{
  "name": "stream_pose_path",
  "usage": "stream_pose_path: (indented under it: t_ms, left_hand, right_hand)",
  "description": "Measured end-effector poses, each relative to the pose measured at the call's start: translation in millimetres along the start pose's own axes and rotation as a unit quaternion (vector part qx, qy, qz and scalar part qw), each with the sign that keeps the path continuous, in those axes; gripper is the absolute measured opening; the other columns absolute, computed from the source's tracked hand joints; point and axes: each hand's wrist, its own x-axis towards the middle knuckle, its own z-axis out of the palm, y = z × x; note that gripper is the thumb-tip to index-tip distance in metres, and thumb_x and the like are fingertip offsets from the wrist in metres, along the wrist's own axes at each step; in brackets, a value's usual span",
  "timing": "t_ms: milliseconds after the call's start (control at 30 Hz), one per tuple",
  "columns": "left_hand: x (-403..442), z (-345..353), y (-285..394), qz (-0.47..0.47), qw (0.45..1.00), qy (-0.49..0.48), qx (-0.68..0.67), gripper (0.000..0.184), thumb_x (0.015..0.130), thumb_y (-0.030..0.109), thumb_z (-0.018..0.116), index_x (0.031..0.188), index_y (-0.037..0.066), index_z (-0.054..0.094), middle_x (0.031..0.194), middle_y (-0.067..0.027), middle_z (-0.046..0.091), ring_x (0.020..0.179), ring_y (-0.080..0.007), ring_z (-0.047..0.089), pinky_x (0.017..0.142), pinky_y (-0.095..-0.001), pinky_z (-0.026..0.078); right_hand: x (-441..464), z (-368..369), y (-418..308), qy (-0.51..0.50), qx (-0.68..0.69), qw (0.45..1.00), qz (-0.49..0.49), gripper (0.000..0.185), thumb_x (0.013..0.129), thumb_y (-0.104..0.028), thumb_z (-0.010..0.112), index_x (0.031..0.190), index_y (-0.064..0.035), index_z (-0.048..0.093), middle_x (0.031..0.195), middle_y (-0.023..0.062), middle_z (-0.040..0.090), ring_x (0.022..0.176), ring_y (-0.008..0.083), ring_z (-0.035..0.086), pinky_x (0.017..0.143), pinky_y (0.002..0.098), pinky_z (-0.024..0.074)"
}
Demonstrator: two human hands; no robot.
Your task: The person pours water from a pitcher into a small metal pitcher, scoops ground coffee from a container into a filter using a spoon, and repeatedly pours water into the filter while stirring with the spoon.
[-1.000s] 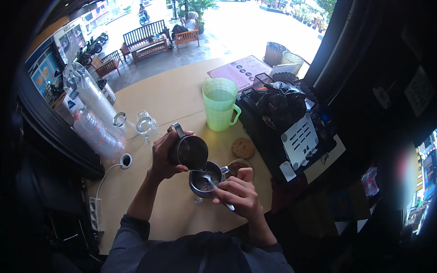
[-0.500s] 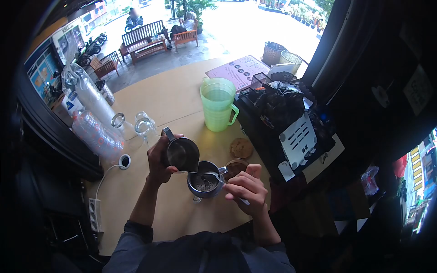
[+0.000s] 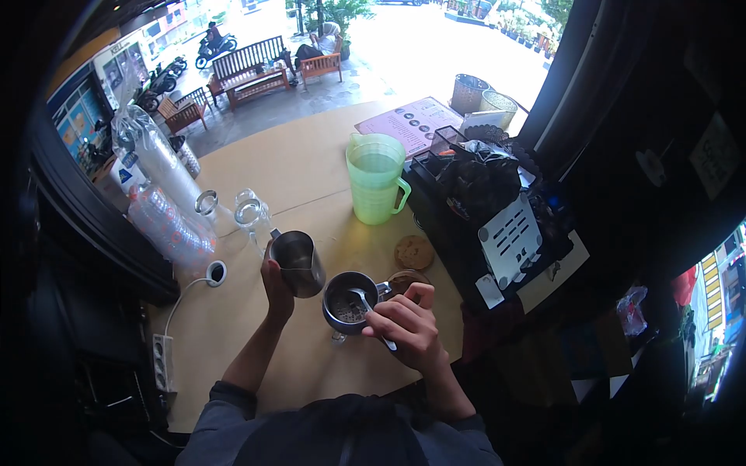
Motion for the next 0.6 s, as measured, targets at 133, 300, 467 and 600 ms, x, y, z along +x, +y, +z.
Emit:
stream_pose_path:
  t_ms: [133, 300, 467, 600]
  left_hand:
    - [-4.2, -8.0, 0.9, -0.019, 0.999, -0.043, -0.018, 0.091, 0.087, 0.071, 0.047, 0.134, -0.006, 0.036, 0.113, -0.014, 0.056, 0.108, -0.0196, 0.055, 0.096, -0.033, 0.042]
    - [-5.9, -18.9, -13.8, -0.021, 0.99, -0.14, 0.008, 0.077, 0.089, 0.06, 0.056, 0.131, -0.001, 0.035, 0.115, -0.011, 0.053, 0.107, -0.0185, 0.053, 0.095, -0.0322, 0.043]
    - [-9.3, -22.2, -29.4, -0.045, 0.985, -0.164, -0.037, 0.069, 0.089, 0.05, 0.063, 0.128, 0.002, 0.034, 0.115, -0.0095, 0.053, 0.106, -0.0175, 0.053, 0.093, -0.0311, 0.043]
    - [-10.4, -21.3, -42.4, -0.073, 0.976, -0.189, -0.084, 0.061, 0.091, 0.039, 0.066, 0.129, 0.004, 0.034, 0.116, -0.0083, 0.052, 0.108, -0.0157, 0.052, 0.095, -0.0299, 0.041]
  right_hand:
    - [0.3, 0.3, -2.2, -0.013, -0.009, 1.0, 0.002, 0.019, 0.082, -0.026, 0.072, 0.087, -0.0083, 0.069, 0.072, 0.0023, 0.062, 0.06, 0.0158, 0.059, 0.075, 0.0354, 0.0347]
    - [6.2, 6.7, -5.2, -0.036, -0.02, 0.999, -0.009, 0.021, 0.081, -0.028, 0.072, 0.085, -0.008, 0.068, 0.071, 0.002, 0.061, 0.059, 0.0153, 0.057, 0.075, 0.0361, 0.0343]
    - [5.0, -3.6, -2.4, -0.045, -0.014, 0.999, 0.003, 0.019, 0.077, -0.025, 0.075, 0.087, -0.0122, 0.065, 0.077, -0.0013, 0.059, 0.064, 0.0137, 0.055, 0.077, 0.0366, 0.032]
    - [9.3, 4.4, -2.0, -0.065, -0.026, 0.997, -0.044, 0.021, 0.076, -0.026, 0.076, 0.088, -0.0131, 0.065, 0.074, -0.0023, 0.059, 0.061, 0.0137, 0.054, 0.075, 0.0343, 0.0324]
